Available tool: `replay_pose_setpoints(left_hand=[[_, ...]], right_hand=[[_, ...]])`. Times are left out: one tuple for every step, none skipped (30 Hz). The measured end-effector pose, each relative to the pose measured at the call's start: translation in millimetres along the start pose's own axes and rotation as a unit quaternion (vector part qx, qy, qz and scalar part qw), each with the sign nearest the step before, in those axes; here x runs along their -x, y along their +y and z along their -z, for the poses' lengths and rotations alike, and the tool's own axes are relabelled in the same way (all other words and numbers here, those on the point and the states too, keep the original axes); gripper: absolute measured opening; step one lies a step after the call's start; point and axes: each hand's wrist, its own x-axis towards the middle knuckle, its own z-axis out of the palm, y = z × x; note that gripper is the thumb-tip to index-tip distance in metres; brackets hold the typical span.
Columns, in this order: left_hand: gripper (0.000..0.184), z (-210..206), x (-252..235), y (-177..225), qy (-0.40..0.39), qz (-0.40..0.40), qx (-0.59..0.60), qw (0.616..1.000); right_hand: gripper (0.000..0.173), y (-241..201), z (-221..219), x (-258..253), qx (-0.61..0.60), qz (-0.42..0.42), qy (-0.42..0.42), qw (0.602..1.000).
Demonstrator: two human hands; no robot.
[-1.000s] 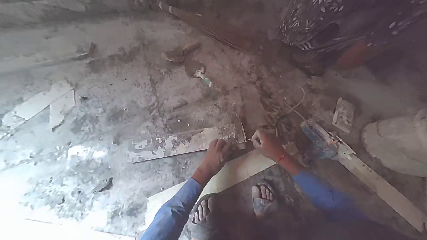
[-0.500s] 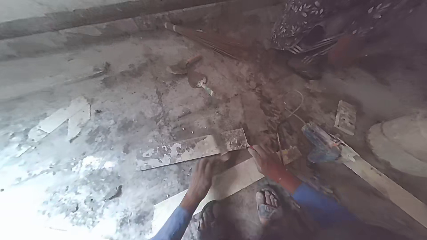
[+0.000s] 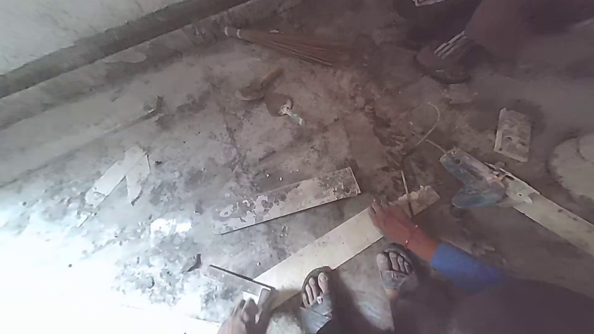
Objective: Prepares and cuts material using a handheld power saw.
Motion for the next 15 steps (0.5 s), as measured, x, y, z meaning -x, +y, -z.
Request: replay_pose_setpoints(left_hand=[[0.063,-9.1,-18.1,1.0,-0.001,-0.016,0.033,0.999],[0.058,-8.0,-41.7,11.4,0.016,-0.047,0.049,0.998],[0.055,-3.4,-68.7,28.3,0.042,-0.087,0.064,0.993],[0.057,0.3,-98.5,48.0,0.074,-0.134,0.075,0.985],[0.064,4.1,-130.3,69.8,0.097,-0.18,0.083,0.975],[0.078,7.9,-161.2,91.3,0.093,-0.212,0.083,0.969],[0.092,10.7,-189.2,110.6,0.068,-0.232,0.072,0.968],[0.104,14.3,-212.8,128.1,0.017,-0.235,0.049,0.971],[0.112,20.5,-232.3,143.7,-0.051,-0.227,0.027,0.972],[0.116,27.5,-246.6,154.7,-0.104,-0.221,0.011,0.97],[0.118,34.7,-256.4,159.8,-0.145,-0.219,-0.002,0.965],[0.119,38.9,-261.6,159.5,-0.164,-0.22,-0.012,0.962],[0.118,42.3,-263.4,156.4,-0.168,-0.22,-0.013,0.961],[0.116,45.8,-264.0,152.9,-0.158,-0.223,-0.01,0.962],[0.116,51.3,-263.8,149.9,-0.146,-0.223,-0.003,0.964]], right_hand=[[0.03,-0.3,1.9,0.5,-0.005,-0.004,-0.006,1.0],[0.028,-0.5,3.3,1.5,-0.009,-0.005,-0.006,1.0],[0.028,-0.7,4.2,2.8,-0.014,-0.004,-0.006,1.0],[0.028,-1.5,7.1,4.4,-0.018,-0.006,-0.015,1.0],[0.03,-2.0,12.5,5.9,-0.026,-0.011,-0.028,0.999],[0.03,-2.2,18.9,7.4,-0.037,-0.016,-0.039,0.998],[0.03,-2.2,24.4,9.2,-0.048,-0.023,-0.042,0.998],[0.031,-1.0,29.4,10.6,-0.061,-0.033,-0.037,0.997],[0.032,2.2,32.7,10.4,-0.076,-0.044,-0.024,0.996],[0.035,6.0,32.8,9.8,-0.093,-0.053,0.006,0.994],[0.042,9.9,30.0,7.0,-0.118,-0.059,0.052,0.99],[0.048,13.8,23.2,-0.4,-0.141,-0.06,0.104,0.983],[0.057,17.7,17.2,-10.7,-0.166,-0.056,0.15,0.973],[0.07,22.1,15.5,-22.1,-0.19,-0.05,0.18,0.964],[0.085,25.6,17.3,-33.3,-0.214,-0.044,0.188,0.958]])
